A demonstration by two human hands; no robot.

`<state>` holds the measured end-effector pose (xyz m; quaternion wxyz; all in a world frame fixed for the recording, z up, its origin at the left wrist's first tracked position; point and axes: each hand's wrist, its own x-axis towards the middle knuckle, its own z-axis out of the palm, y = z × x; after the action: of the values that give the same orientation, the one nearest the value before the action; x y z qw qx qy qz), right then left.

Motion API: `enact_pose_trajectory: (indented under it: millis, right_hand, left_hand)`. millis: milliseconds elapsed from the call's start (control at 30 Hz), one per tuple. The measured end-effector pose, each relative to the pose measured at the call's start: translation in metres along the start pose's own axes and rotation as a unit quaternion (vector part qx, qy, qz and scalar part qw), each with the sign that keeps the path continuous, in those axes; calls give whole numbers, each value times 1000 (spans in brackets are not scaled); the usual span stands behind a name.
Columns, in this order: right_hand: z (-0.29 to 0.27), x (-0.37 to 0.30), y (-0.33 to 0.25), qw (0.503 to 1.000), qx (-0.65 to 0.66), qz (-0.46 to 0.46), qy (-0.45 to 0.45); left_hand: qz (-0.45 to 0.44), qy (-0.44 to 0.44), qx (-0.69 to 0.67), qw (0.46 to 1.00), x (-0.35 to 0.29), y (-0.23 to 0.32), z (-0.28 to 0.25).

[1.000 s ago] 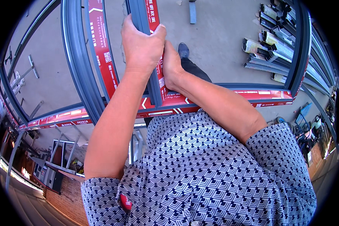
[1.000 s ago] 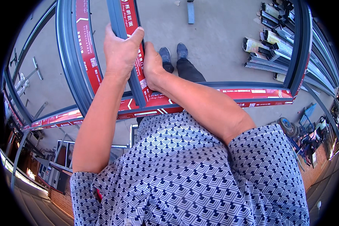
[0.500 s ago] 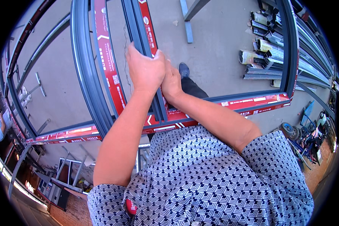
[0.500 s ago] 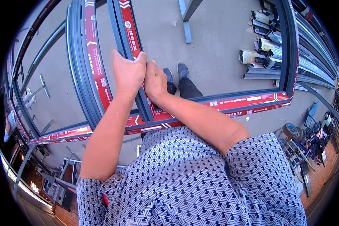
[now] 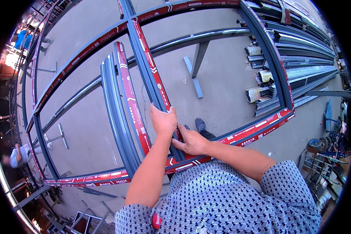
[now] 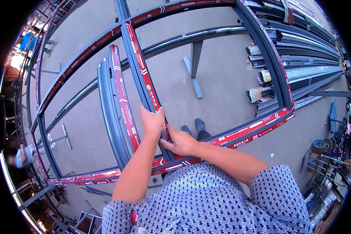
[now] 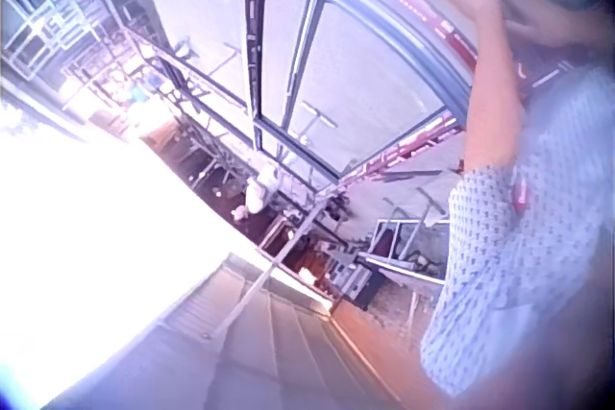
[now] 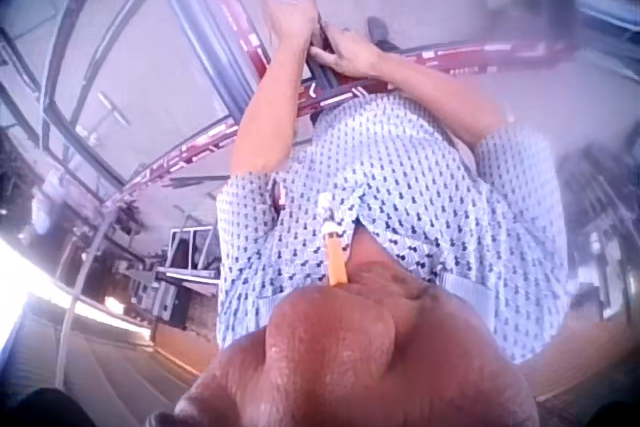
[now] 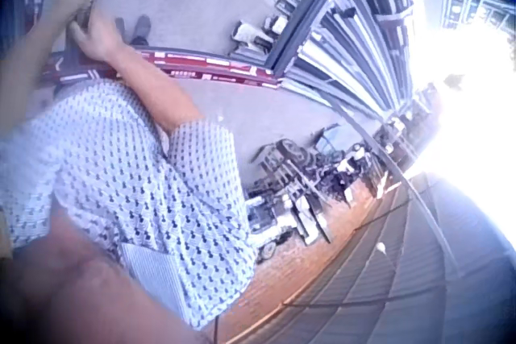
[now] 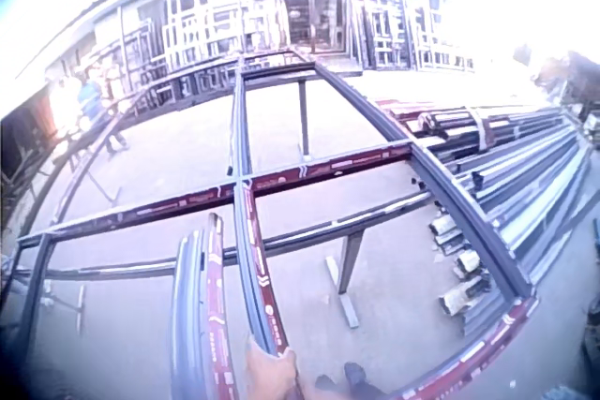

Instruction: The person assembles a large window frame by hand, picking up metal frame pieces and inserting them into a larger frame structure. They align and fit multiple vertical and horizontal bars into the main frame, ensuring they are properly seated.

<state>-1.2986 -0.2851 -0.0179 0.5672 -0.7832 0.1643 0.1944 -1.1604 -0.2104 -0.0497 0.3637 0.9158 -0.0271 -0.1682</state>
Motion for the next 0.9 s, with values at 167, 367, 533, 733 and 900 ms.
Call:
enact_pose_trajectory:
  millis: [167,367,533,733,900]
  right_hand:
    - [-5,7,-1,999,-5,-11,-32]
    - [0,9,0,1000,9,-21,-16]
    - [-17,0,21,998,53,-36,-4]
    - [-68,-22,52,993,-21,44,104]
    - [-106,-53,75,983,38,7,181]
  left_hand:
    - [-2,5,-7,1000,7,1,-1]
    - [-6,-2,-18,1000,8,0,-6]
    - [-34,-62,9,997,-8,13,-24]
    - [0,21,-2,1000,4,-20,-8]
    - [17,56,54,997,-7,-28,-10]
